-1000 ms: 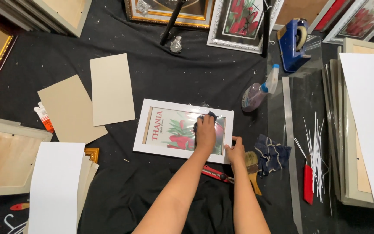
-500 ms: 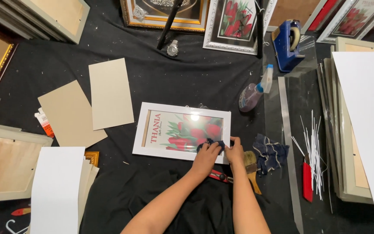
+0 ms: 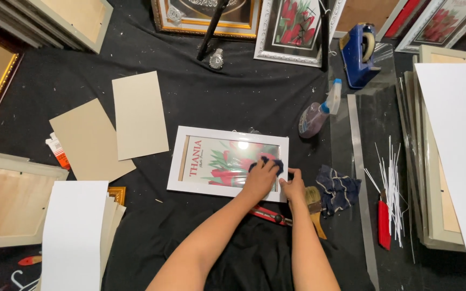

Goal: Selecting a framed picture from a stack and cleaning the glass surface using a spray cleaner and a cloth.

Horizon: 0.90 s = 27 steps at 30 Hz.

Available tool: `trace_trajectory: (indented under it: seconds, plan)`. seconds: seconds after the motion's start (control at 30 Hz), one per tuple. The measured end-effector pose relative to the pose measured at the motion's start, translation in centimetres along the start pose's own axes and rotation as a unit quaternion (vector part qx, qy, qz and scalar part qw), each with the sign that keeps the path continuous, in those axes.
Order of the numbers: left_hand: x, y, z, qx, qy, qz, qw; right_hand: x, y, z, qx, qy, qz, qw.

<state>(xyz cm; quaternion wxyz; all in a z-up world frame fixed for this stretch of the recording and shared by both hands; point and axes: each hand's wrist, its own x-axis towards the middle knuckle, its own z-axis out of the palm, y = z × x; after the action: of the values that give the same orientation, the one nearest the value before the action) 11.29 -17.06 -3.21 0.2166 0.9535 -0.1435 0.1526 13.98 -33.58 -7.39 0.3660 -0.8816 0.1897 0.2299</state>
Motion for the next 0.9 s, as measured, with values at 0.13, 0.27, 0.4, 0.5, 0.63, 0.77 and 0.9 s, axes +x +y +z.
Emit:
trace_trajectory:
  seconds: [0.13,0.27,0.4,0.5,0.63,0.77,0.9]
  plan:
    - [-5.5,-1.3,-0.3,-0.016,-0.025,0.063,0.998,-0.3,-0.5,-0.3,-0.009,-0.003,-0.010,1.000]
    - [-8.1,-7.0,-3.6,0.084,-0.053,0.003,0.995,-0.4,0.1,-0.2,0.000,0.002,-0.011,1.000]
    - [-11.1,-11.8,-10.3,0.132,-0.103,-0.250,0.954,-0.9,-0.5,-0.3,-0.002,0.004,-0.005,1.000]
    - [-11.8,-11.5,-15.5,0.041,-0.075,-0.371,0.924,-0.6,-0.4,-0.2,-0.005,0.007,-0.008,1.000]
    - [-10.2,-8.4,-12.3,0.020,-0.026,-0.366,0.930,-1.9,-1.3,-0.5,-0.017,0.008,-0.014,1.000]
    - [-7.8,-2.7,-3.6,0.057,-0.045,-0.207,0.976,-0.9,-0.8,-0.5,-0.021,0.006,-0.007,1.000]
    - [-6.5,1.9,4.1,0.042,-0.010,-0.051,0.998,0.2,0.0,0.1,-0.031,0.003,0.001,1.000]
